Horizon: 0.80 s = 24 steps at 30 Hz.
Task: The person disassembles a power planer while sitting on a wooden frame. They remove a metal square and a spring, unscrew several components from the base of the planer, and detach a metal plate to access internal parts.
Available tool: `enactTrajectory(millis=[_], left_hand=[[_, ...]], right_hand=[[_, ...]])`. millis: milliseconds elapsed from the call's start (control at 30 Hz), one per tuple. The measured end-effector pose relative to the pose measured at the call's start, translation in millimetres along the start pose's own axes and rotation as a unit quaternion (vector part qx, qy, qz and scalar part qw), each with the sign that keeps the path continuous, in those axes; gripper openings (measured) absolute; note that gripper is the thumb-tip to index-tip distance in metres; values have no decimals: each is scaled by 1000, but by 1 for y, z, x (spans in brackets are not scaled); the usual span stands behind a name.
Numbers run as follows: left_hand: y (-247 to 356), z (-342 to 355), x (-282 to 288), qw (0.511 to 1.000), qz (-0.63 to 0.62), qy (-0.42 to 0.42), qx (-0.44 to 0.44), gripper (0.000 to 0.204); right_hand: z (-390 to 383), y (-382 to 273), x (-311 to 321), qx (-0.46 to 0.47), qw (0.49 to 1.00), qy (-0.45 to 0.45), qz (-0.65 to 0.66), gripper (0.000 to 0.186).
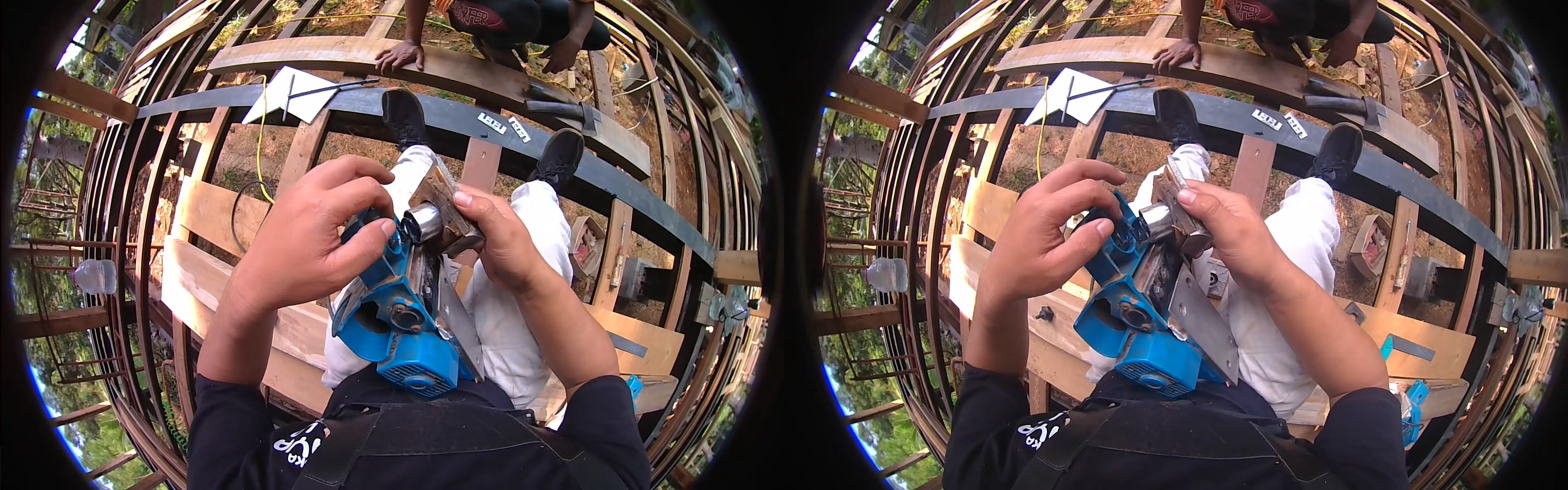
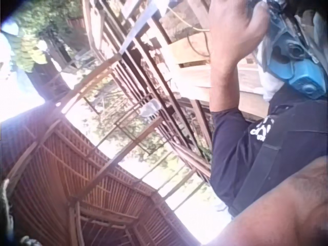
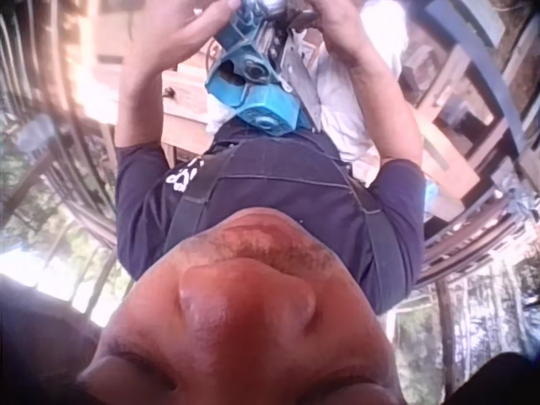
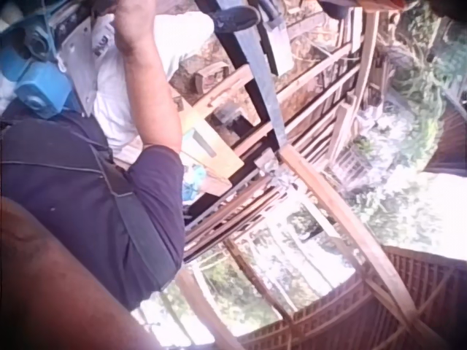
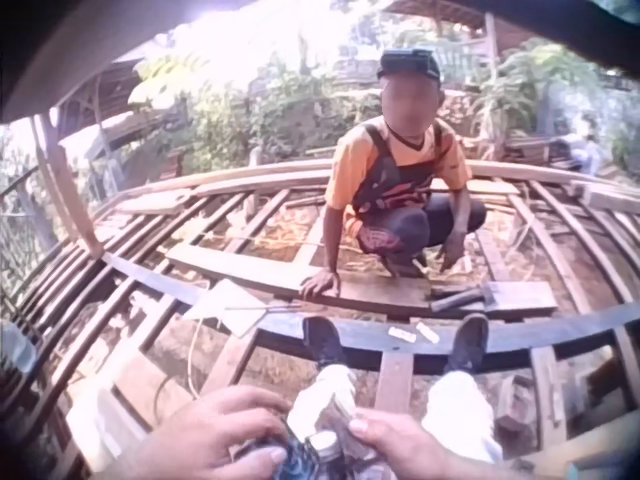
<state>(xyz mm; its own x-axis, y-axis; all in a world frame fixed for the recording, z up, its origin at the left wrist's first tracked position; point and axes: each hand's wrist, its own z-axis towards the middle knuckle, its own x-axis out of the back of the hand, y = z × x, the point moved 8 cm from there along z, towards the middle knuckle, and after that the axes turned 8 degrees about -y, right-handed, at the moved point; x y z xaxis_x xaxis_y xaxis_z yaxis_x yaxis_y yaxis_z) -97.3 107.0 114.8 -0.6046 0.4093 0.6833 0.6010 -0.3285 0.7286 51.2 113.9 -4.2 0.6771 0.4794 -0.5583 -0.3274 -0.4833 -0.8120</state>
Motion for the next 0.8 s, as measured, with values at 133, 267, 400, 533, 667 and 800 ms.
enactTrajectory(millis=[133,267,400,533,667,800], left_hand=[[11,4,-1,990,136,-17,-38,17],[20,9,-7,985,166,-29,-40,21],[15,8,-6,986,154,-55,-34,17],[16,6,-6,991,118,-57,-16,19],[31,18,-5,988,132,-62,-56,22],[47,35,-8,984,135,-107,-52,27]], right_hand=[[1,-4,-6,26,999,-7,-41,39],[-4,-8,-2,33,999,-13,-33,38],[-2,-2,-1,16,999,-10,-31,37],[-3,2,2,1,1000,-2,25,36],[-12,6,11,0,995,33,95,37],[-26,-6,15,27,983,59,169,41]])
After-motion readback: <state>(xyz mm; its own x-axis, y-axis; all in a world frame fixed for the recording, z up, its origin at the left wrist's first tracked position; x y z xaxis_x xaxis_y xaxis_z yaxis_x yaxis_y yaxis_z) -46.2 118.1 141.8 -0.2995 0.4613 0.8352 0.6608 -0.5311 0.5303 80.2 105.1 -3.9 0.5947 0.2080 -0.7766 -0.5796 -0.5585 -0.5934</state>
